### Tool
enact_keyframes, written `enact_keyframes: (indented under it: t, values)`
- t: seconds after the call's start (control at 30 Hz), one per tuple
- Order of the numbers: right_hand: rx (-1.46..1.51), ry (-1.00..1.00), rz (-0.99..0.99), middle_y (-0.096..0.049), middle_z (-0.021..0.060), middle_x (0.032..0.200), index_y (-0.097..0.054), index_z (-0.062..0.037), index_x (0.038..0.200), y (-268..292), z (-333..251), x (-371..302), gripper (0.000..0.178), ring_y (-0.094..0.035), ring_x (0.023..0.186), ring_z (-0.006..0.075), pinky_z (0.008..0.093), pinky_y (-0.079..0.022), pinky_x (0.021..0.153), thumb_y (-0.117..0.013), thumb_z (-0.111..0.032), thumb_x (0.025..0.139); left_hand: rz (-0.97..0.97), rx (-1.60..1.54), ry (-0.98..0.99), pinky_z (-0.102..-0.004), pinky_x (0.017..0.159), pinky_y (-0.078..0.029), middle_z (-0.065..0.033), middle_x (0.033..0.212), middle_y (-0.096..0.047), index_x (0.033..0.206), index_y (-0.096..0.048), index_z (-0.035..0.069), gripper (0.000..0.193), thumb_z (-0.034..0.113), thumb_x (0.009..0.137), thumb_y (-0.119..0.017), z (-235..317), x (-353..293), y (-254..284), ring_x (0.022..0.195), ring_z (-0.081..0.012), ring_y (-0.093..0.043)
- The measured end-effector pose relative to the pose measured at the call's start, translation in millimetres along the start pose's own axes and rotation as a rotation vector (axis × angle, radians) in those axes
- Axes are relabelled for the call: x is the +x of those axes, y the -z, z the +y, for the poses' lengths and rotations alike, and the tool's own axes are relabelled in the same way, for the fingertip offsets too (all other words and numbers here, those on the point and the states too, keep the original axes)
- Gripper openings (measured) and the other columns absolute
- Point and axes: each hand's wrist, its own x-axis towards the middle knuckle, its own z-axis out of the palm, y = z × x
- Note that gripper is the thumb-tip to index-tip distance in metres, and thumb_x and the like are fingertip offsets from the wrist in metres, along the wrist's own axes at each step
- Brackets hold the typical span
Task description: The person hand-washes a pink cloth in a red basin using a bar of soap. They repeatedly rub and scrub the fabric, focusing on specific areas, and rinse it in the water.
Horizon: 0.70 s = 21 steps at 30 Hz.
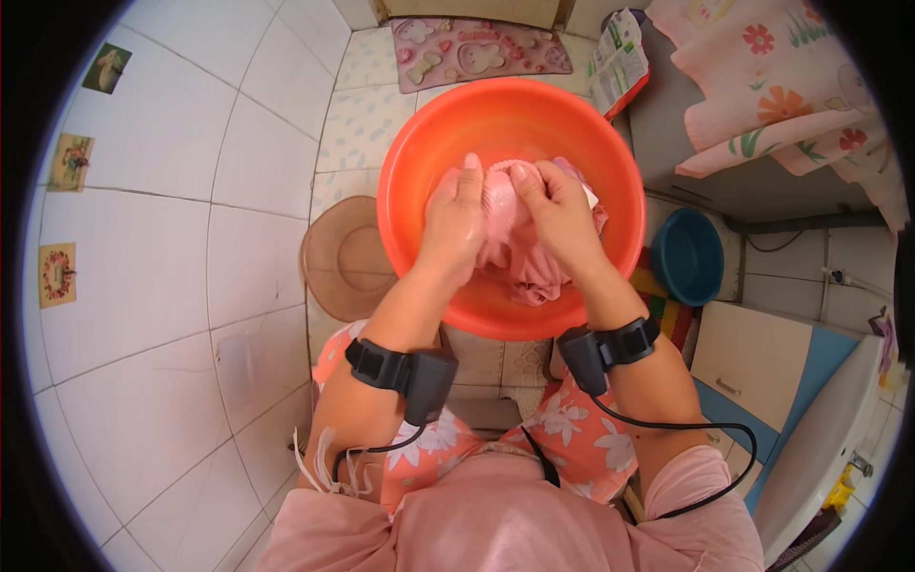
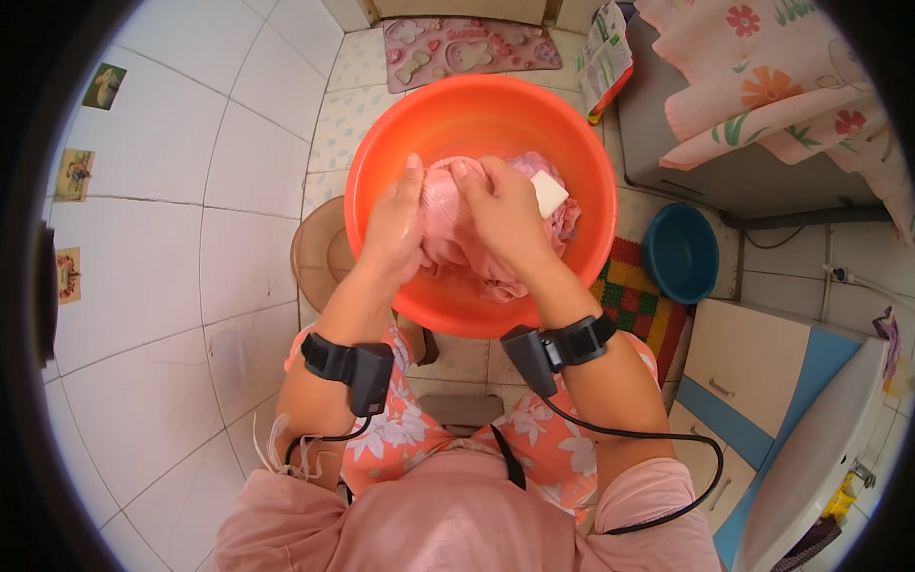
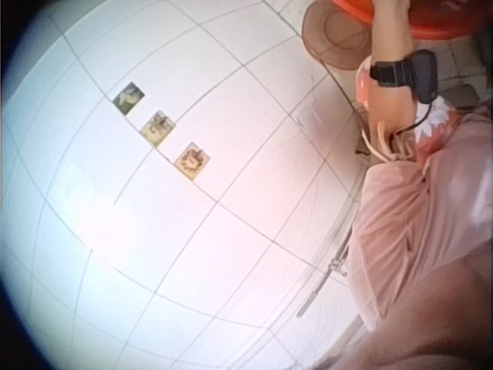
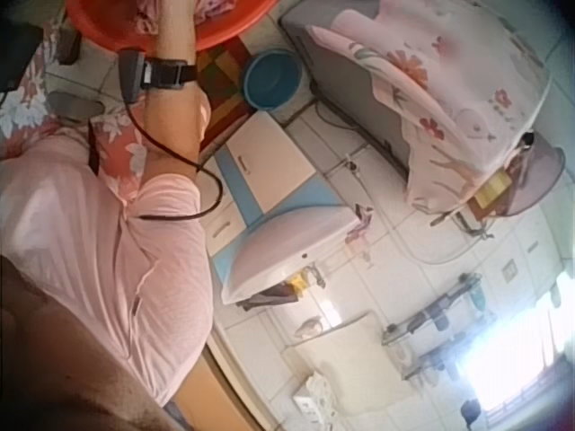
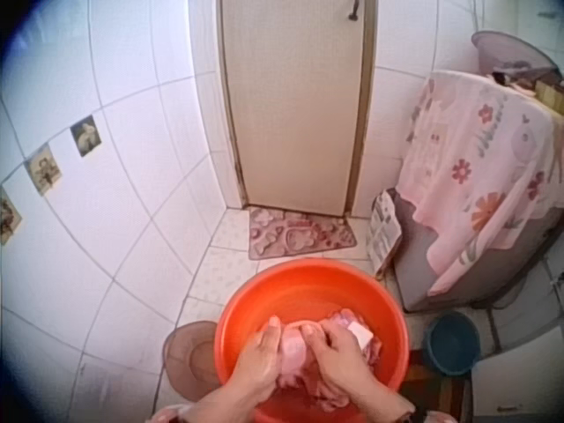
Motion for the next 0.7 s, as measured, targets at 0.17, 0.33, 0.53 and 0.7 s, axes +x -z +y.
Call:
enact_keyframes:
  t: [0.17,0.33,0.53,0.7]
  values:
    - [0.411,-0.193,-0.120,-0.054,-0.0026,0.081,-0.060,0.0009,0.092,10,-4,3,0.026,-0.046,0.075,0.0050,0.0197,-0.039,0.069,-0.049,-0.023,0.093,-0.137,0.021,0.002,-0.0219,0.056,-0.044,-0.0050,0.076,-0.058,0.088,-0.056,0.001,0.046,0.042,0.095,-0.036,24,-11,4,0.064,-0.0083,-0.054]
    - [0.446,-0.127,-0.118,-0.053,-0.0035,0.079,-0.059,0.0001,0.090,11,-5,3,0.026,-0.046,0.074,0.0036,0.0184,-0.039,0.068,-0.049,-0.024,0.094,-0.216,-0.085,0.038,-0.0213,0.059,-0.045,-0.0054,0.081,-0.060,0.092,-0.059,-0.001,0.041,0.037,0.093,-0.045,37,-15,7,0.068,-0.0087,-0.055]
    - [0.422,-0.095,-0.107,-0.052,-0.0044,0.078,-0.058,-0.0006,0.087,14,2,3,0.026,-0.045,0.072,0.0026,0.0176,-0.038,0.065,-0.049,-0.024,0.094,-0.431,0.238,0.094,-0.0190,0.042,-0.039,-0.0030,0.075,-0.060,0.091,-0.059,0.000,0.019,0.018,0.088,-0.053,41,-13,15,0.056,-0.0064,-0.053]
    - [0.492,-0.144,-0.123,-0.055,-0.0020,0.079,-0.058,0.0018,0.088,12,-3,4,0.027,-0.047,0.073,0.0037,0.0203,-0.040,0.065,-0.049,-0.023,0.093,-0.431,0.194,0.161,-0.0184,0.039,-0.041,-0.0032,0.076,-0.060,0.089,-0.059,0.000,0.018,0.017,0.088,-0.055,38,-8,27,0.056,-0.0074,-0.056]
